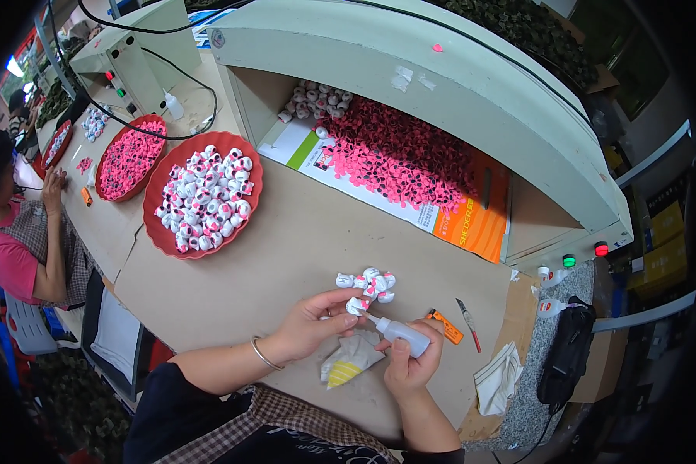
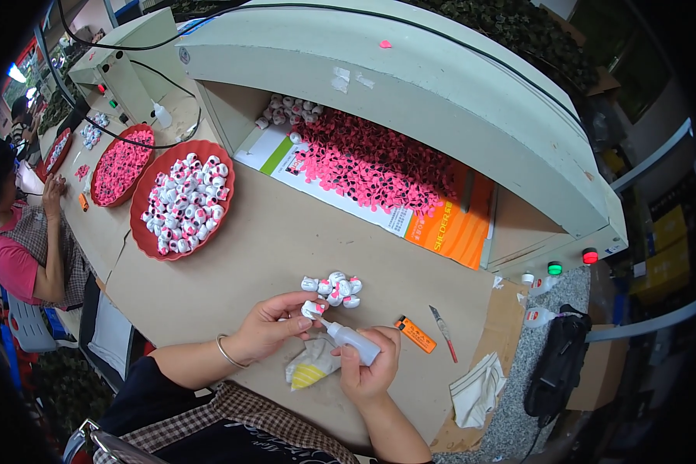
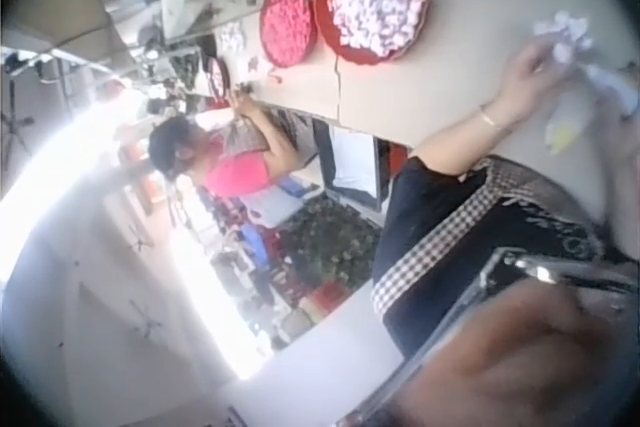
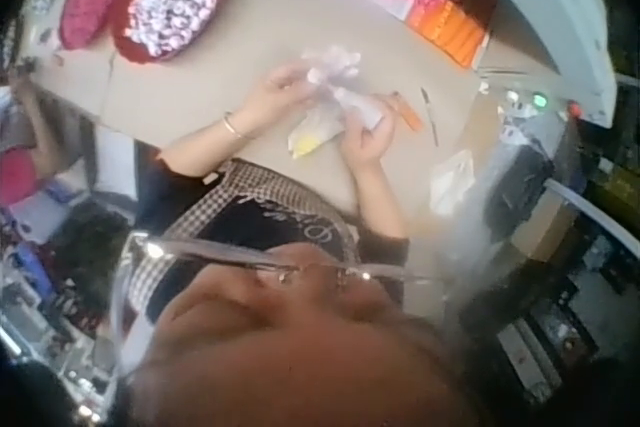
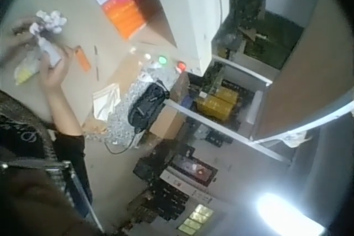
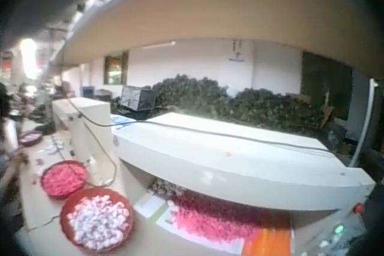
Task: The person applies glue from a bottle onto small plastic pieces, attaches decorative parts to them by hand, and joins the components together.
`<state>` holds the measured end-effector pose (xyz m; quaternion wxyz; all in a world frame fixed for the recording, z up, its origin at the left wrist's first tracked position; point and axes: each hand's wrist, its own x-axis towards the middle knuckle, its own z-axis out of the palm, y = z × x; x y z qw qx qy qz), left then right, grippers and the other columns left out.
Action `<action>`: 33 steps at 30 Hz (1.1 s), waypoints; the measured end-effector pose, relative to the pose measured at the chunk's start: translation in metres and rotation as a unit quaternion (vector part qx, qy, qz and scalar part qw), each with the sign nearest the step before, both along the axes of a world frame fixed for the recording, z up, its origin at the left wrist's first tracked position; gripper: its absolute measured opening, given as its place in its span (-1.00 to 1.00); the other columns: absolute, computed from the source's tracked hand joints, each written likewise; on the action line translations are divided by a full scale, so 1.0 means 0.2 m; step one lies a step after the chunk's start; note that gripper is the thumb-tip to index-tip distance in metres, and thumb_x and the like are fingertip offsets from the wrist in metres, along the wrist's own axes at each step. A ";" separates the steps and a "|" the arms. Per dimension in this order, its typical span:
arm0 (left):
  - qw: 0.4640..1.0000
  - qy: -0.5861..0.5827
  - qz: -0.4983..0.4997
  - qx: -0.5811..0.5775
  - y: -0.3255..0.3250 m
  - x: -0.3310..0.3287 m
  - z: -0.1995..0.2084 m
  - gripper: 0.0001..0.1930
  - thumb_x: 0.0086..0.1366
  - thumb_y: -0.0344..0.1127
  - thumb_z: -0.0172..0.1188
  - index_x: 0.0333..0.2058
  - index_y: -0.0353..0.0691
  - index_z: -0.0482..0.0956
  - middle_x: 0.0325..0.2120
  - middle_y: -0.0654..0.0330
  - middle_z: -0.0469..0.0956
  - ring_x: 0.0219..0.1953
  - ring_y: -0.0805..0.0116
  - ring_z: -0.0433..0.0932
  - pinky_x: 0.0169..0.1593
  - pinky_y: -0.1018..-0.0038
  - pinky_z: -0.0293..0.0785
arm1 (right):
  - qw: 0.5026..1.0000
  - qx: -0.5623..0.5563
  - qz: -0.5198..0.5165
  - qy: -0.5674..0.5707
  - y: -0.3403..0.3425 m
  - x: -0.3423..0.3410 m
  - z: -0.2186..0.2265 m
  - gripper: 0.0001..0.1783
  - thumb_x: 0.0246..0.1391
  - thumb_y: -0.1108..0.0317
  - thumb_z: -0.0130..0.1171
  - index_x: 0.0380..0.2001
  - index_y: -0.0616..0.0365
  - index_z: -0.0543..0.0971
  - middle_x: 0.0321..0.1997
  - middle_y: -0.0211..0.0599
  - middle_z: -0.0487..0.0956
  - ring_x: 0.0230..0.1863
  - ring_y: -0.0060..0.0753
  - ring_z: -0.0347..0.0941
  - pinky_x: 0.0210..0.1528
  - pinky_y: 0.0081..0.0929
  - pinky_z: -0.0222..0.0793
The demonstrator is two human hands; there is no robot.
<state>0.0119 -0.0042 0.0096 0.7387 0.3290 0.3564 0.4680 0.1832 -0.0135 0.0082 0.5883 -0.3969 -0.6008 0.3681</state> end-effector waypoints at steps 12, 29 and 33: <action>0.997 0.071 0.016 0.035 0.00 -0.01 0.00 -0.62 0.14 -0.50 0.01 -0.01 -0.23 0.30 -0.14 0.20 0.41 -0.27 0.56 0.43 -0.26 0.63 0.41 | 1.000 -0.001 -0.002 -0.030 0.00 0.02 0.03 -0.77 -0.04 0.41 0.01 -0.37 0.35 0.27 -0.32 -0.17 0.19 -0.45 -0.47 0.33 -0.59 -0.61 0.49; 1.000 0.007 -0.006 0.010 0.00 -0.03 0.00 -0.61 0.16 -0.48 -0.01 0.00 -0.21 0.26 -0.23 0.22 0.42 -0.23 0.46 0.43 -0.24 0.58 0.41 | 0.971 -0.240 -0.008 0.005 0.37 0.11 0.18 -0.82 -0.08 0.57 -0.01 -0.33 0.25 0.31 -0.33 -0.30 0.34 -0.32 -0.43 0.43 -0.43 -0.52 0.43; 1.000 -0.006 -0.007 0.006 0.00 -0.02 0.01 -0.61 0.17 -0.47 -0.02 0.01 -0.23 0.24 -0.23 0.22 0.40 -0.20 0.46 0.41 -0.24 0.56 0.39 | 0.960 -0.075 -0.066 -0.262 0.70 0.06 0.01 -0.84 -0.08 0.48 0.02 -0.35 0.25 0.41 -0.38 -0.30 0.39 -0.42 -0.45 0.44 -0.40 -0.52 0.35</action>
